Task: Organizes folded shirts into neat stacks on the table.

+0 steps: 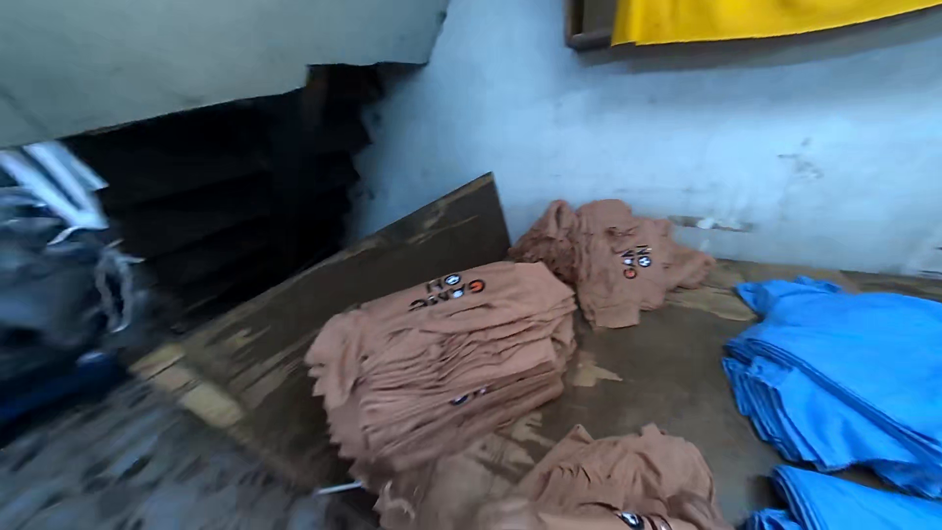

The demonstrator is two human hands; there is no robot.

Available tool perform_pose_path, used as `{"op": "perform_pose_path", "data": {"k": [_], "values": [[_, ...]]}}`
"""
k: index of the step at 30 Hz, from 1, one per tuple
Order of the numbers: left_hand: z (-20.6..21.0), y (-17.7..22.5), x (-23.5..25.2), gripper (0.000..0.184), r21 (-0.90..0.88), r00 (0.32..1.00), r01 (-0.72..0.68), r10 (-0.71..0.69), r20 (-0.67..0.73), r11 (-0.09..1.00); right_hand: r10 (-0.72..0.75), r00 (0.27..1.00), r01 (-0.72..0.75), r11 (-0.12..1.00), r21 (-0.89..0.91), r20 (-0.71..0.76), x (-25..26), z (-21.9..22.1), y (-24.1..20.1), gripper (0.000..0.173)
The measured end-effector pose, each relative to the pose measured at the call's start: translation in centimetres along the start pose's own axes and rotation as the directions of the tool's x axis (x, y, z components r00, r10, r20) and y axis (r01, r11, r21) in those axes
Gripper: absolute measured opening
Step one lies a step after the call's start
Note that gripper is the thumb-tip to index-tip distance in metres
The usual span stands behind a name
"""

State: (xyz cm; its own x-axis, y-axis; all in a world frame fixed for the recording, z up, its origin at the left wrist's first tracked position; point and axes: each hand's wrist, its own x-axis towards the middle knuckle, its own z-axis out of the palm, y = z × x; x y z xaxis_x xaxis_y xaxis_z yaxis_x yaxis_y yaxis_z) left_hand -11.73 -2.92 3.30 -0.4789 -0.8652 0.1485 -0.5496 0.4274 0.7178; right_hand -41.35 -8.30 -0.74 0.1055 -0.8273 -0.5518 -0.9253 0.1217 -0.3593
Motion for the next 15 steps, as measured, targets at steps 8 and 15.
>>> {"op": "perform_pose_path", "data": {"k": [8, 15], "values": [[-13.9, 0.2, -8.7, 0.019, 0.419, 0.858, -0.144, 0.324, -0.398, 0.897, -0.87, 0.334, 0.891, 0.416, -0.179, -0.361, 3.1, -7.3, -7.2, 0.033], [-30.4, 3.0, -6.7, 0.022, 0.905, 0.728, 0.075, 0.597, -0.336, 0.418, -0.939, -0.066, 0.694, 0.201, -0.692, -0.338, -0.7, -22.1, -21.2, 0.025]]}}
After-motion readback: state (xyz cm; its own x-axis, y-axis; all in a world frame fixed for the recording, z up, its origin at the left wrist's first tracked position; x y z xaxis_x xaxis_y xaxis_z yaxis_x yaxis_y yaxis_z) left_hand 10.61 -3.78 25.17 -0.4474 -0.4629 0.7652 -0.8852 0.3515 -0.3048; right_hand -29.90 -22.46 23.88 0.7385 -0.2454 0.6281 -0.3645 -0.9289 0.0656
